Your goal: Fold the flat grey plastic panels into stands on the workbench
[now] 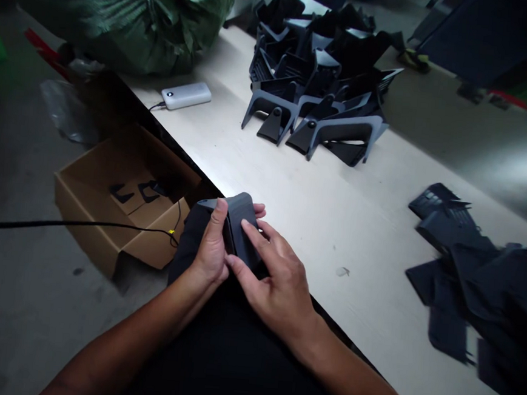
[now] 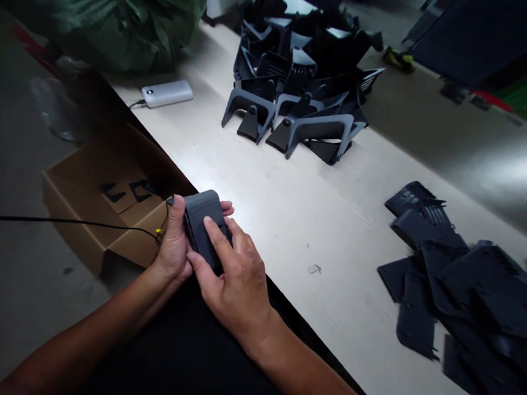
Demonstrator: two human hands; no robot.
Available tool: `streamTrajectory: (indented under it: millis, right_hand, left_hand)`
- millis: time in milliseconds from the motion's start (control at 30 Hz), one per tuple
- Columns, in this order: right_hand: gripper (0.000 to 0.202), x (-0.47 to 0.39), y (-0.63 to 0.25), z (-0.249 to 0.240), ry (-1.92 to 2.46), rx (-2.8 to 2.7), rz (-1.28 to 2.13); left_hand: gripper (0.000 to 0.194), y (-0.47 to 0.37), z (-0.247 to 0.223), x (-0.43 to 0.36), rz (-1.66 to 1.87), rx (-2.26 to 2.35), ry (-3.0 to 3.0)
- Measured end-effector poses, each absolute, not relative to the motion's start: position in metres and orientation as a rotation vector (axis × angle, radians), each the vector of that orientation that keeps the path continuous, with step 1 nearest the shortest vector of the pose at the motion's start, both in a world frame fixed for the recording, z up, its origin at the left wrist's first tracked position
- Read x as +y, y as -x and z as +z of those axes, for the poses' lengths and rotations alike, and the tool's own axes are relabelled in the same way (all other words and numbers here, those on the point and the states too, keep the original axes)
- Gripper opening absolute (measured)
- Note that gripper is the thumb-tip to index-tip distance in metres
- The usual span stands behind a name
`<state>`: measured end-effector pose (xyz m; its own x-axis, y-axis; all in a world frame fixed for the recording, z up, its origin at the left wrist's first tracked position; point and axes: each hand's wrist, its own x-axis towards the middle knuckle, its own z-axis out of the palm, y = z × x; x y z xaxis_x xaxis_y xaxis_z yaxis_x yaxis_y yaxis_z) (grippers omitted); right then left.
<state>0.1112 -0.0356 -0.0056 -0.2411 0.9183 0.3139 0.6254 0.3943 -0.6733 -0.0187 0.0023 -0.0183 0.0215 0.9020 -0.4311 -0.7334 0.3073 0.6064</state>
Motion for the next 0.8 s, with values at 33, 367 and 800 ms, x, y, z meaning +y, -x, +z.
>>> streamTrajectory:
  millis: [33, 367, 800]
  right_hand:
    - [0.054, -0.036, -0.11, -0.006, 1.316, -1.989, 0.524]
    - [0.05, -0.03, -0.122, 0.004, 1.314, -1.854, 0.695]
    - [0.053, -0.035, -0.114, -0.008, 1.304, -1.944, 0.63]
  left_hand:
    - [0.076, 0.019, -0.018, 0.001, 1.279, 0.872, -0.244]
    - [0.079, 0.031, -0.009, 0.012, 1.278, 0.781, -0.154]
    - [0.079, 0.023, -0.007, 0.009, 1.254, 0.894, -0.201]
